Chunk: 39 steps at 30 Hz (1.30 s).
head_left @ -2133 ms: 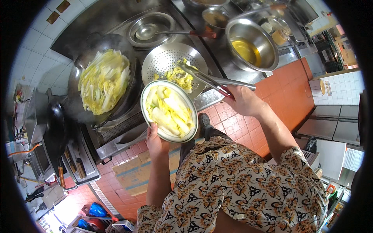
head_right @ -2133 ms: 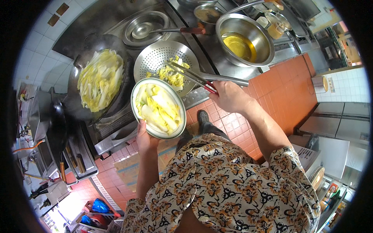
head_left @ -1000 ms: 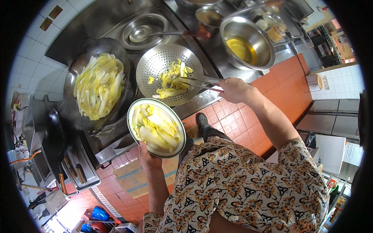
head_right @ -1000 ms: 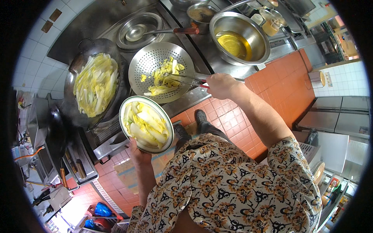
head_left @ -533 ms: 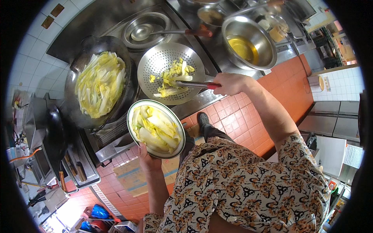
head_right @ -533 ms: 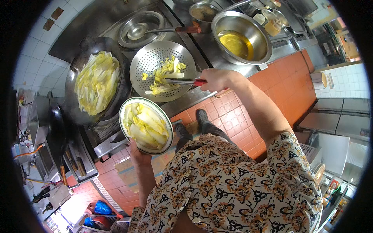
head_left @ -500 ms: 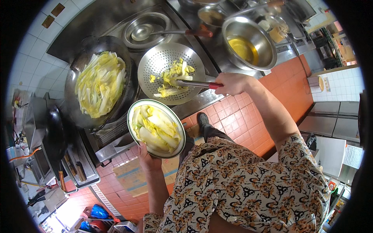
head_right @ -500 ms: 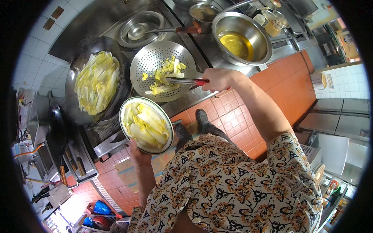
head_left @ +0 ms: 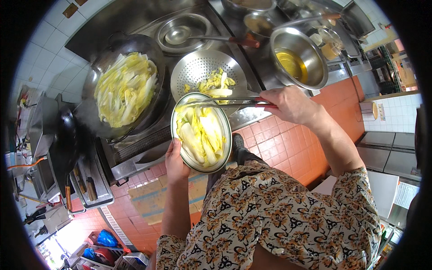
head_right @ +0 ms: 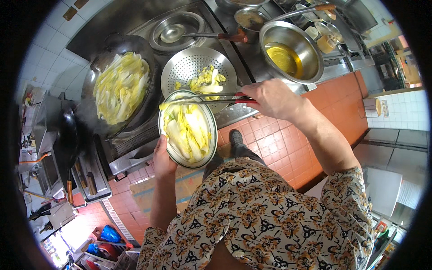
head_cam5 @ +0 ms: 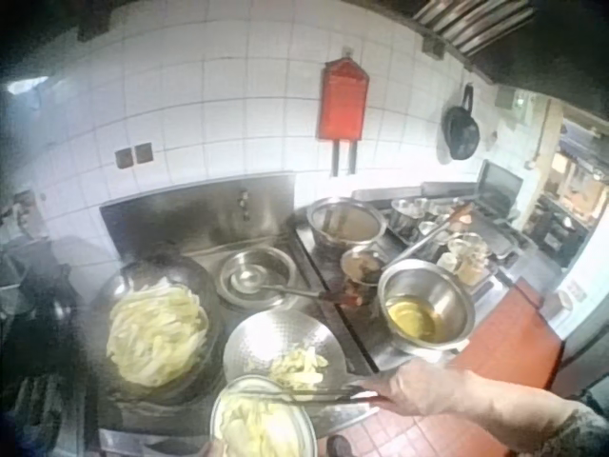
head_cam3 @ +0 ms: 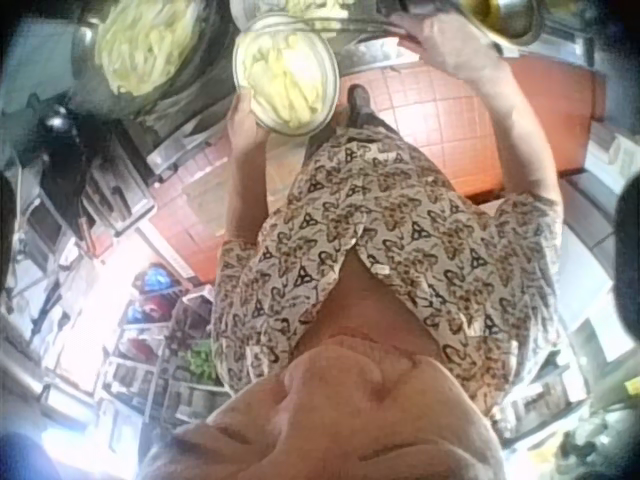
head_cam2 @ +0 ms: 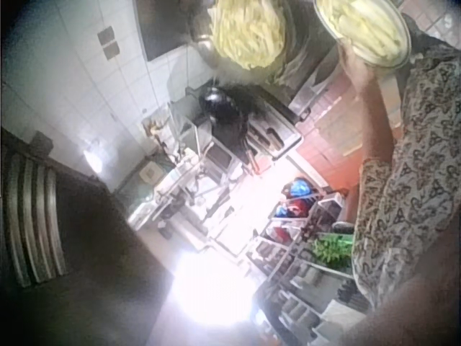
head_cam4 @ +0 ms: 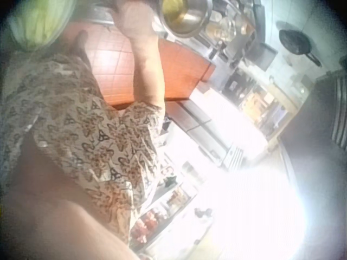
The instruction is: The person transfers cooked napa cabbage from a wok into a colander, then arranges it onto a plate using tongs. They add sauce from a ladle, walk to a serving counter, and place the plate down. The person returns to the wok to continue handling remaining cabbage.
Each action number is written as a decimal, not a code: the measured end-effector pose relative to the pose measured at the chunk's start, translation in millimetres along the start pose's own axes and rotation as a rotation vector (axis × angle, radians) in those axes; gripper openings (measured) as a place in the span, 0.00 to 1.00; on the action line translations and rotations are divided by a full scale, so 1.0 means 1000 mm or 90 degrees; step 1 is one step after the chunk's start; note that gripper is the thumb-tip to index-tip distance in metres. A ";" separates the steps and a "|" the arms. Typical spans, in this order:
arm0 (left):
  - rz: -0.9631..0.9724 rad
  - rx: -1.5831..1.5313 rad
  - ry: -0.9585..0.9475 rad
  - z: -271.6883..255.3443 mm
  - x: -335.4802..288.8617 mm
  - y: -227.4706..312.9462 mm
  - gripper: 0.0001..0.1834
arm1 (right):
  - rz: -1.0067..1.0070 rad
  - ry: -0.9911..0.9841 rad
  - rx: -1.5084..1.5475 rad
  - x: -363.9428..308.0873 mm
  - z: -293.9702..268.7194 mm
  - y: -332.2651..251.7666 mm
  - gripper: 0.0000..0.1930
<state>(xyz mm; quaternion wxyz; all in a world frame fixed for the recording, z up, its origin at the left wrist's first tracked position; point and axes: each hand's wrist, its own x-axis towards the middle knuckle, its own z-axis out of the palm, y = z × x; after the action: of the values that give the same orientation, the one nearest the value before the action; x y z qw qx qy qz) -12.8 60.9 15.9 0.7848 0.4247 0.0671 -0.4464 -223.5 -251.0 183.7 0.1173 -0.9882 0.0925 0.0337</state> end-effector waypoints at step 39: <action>0.067 -0.042 0.060 -0.066 -0.037 0.013 0.30 | 0.178 -0.246 0.065 0.021 0.068 0.030 0.18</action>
<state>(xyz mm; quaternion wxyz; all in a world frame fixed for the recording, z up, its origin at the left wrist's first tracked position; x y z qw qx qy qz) -7.1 135.6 0.1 0.8167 0.4220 0.0964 -0.3816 -211.7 -267.5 108.9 0.1768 -0.9338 0.2058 0.2332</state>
